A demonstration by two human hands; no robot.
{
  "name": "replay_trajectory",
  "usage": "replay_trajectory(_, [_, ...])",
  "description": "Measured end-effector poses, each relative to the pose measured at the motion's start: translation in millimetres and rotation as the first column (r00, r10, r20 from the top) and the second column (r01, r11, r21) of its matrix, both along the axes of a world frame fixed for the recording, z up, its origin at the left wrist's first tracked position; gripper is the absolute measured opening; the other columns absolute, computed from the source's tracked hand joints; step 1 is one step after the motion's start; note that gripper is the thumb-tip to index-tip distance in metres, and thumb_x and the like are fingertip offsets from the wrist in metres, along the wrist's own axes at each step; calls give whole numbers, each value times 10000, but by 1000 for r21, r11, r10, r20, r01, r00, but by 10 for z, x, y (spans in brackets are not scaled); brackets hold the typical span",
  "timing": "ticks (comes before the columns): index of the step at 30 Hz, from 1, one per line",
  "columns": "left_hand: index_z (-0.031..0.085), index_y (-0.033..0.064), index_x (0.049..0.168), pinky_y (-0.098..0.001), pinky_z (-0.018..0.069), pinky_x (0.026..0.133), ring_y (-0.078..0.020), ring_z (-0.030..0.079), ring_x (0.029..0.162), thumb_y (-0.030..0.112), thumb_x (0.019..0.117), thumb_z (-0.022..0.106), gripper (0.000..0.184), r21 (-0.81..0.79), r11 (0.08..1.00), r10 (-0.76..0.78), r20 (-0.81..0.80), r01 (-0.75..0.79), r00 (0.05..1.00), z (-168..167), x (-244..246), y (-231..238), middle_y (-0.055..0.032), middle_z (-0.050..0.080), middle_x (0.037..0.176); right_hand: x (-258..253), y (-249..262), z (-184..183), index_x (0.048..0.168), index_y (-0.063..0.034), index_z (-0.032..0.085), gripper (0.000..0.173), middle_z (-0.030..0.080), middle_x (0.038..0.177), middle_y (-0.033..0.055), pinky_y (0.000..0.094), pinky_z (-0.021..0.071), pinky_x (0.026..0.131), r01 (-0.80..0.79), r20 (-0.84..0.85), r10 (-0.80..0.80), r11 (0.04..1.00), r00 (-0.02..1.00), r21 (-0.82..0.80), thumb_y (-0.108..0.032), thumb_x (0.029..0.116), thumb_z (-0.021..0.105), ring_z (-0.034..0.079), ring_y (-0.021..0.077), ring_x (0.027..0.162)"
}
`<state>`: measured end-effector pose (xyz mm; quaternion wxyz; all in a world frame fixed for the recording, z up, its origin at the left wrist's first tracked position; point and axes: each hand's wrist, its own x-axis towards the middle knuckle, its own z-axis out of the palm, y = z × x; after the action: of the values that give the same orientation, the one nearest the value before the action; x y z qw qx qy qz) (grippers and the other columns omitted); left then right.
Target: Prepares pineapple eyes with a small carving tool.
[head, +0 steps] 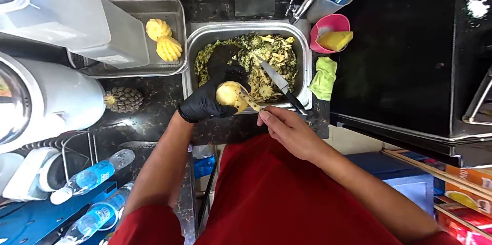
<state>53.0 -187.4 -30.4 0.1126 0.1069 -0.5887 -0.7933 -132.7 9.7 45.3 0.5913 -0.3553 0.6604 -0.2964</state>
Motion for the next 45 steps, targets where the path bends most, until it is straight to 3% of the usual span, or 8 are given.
replay_trajectory(4, [317,61,1533,-363,546,1020,-220,641,1165,238,658,896,1063,0,999,-43,46,43,998,3,-28,-16,-125,638,1292,-23,-38,-9,1029,-172,696,396,468,633,-50,263,384,503,-16,-20,16,999,1000,32,-422,1099,397,431,78,519])
replay_trajectory(8, [321,101,1531,-303,565,986,-127,652,1137,272,593,933,1134,-5,999,-48,153,49,987,3,-66,104,-46,640,1293,-35,-75,-37,1054,-170,701,425,486,656,-33,287,395,519,-25,-43,27,999,999,47,-467,1092,399,440,97,535])
replay_trajectory(12, [355,141,1541,-349,582,928,-168,656,1105,146,737,775,907,190,929,279,202,-317,939,-133,37,108,-75,626,1311,-146,16,-56,1063,-127,703,380,464,619,-46,230,350,454,133,2,-133,991,991,-33,-365,1097,409,397,66,487])
replay_trajectory(14, [451,255,1489,-400,595,916,-189,670,1113,446,838,772,751,485,782,378,133,-392,916,-189,100,115,-39,656,1278,-206,60,-127,1067,-109,693,379,466,607,-47,209,333,434,223,2,-224,971,975,-89,-336,1101,392,385,53,469])
replay_trajectory(17, [543,245,1418,-574,529,1003,-319,603,1263,824,754,631,885,698,628,436,52,-344,899,-231,81,118,-99,623,1372,-194,74,-221,1073,-100,676,379,467,612,-46,206,337,428,267,-3,-270,955,963,-125,-335,1105,381,391,50,466])
replay_trajectory(25, [491,97,1343,-446,620,804,-313,683,998,386,983,592,472,781,355,643,194,-514,741,-177,-397,263,-200,627,1206,54,-5,-314,1069,-162,694,371,476,639,-45,295,411,517,146,-98,-155,984,983,-102,-416,1089,424,454,94,538])
replay_trajectory(41, [555,176,1296,-461,579,819,-255,660,979,509,1030,447,440,662,162,634,498,-731,592,292,-661,445,-115,646,1115,110,0,-411,1054,-186,681,342,512,650,-51,315,440,525,86,-248,-131,979,960,-184,-452,1067,466,505,85,563])
replay_trajectory(45, [499,167,1399,-497,567,896,-306,641,1099,568,987,537,576,794,238,623,318,-560,715,-214,-541,508,-162,609,1260,69,22,-475,1078,-197,690,364,520,650,-53,330,449,518,57,-280,-118,975,953,-215,-472,1066,452,511,88,558])
